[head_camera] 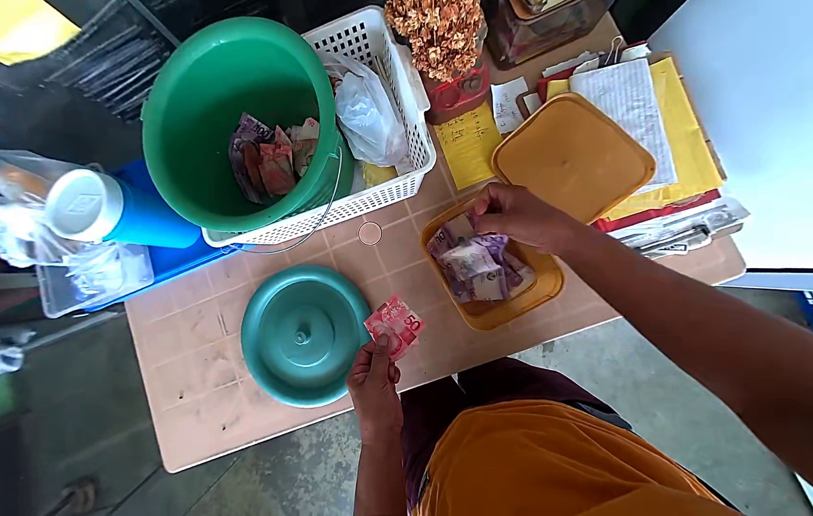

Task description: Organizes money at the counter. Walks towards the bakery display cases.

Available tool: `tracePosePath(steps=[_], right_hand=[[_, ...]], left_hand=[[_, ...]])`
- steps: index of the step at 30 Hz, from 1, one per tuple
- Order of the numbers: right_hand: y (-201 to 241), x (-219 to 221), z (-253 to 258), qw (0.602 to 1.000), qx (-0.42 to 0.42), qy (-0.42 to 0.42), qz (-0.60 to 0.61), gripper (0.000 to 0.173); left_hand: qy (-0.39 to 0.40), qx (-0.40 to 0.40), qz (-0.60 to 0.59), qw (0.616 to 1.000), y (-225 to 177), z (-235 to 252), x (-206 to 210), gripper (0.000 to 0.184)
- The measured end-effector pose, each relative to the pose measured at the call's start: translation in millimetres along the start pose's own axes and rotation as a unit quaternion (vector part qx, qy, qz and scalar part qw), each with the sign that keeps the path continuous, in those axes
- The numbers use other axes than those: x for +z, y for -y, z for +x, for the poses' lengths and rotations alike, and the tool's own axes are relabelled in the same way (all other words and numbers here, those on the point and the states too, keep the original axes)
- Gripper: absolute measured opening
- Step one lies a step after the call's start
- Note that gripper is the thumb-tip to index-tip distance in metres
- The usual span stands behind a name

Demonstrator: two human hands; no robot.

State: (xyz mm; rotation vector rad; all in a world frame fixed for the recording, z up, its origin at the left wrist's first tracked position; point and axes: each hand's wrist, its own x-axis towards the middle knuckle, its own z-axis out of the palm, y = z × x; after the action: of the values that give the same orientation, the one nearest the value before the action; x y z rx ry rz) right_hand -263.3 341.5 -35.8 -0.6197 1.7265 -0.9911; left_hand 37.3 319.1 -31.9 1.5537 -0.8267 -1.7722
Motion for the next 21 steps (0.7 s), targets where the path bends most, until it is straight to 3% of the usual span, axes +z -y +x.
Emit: tracePosePath(steps=[2,5,9,11,16,20,21], right_hand=[[5,-7,-11,0.999,0.017,0.018,-0.023,0.011],[-7,-9,-16,0.972,-0.012,-0.02,-0.233,0.012],[-27,3,-5,0.913,0.067,-0.001,-0.401,0.042],[-42,14,-1,0.915,0.095,-0.006,-0.393,0.047],[-55,28,-20,0.977,0.133,0.038,-0.164,0.026],[-61,26,-26,0.954,0.073,-0.006,-0.289,0.027],[-63,27,-25,0.946,0.088,-0.024,-0.312,0.038]], left_hand=[[-0.002,-0.005,-0.001,1.0,1,2,0,0.021],[0.0,-0.006,-0.001,1.0,1,3,2,0.021],[0.007,-0.001,-0.002,1.0,0,1,6,0.021],[0.006,-0.002,0.001,1.0,0,0,5,0.021],[-0.002,0.003,0.001,1.0,2,-1,-2,0.021],[-0.011,-0.001,0.005,1.0,5,-1,-5,0.022],[-0.012,-0.003,0.003,1.0,5,-1,-4,0.022]])
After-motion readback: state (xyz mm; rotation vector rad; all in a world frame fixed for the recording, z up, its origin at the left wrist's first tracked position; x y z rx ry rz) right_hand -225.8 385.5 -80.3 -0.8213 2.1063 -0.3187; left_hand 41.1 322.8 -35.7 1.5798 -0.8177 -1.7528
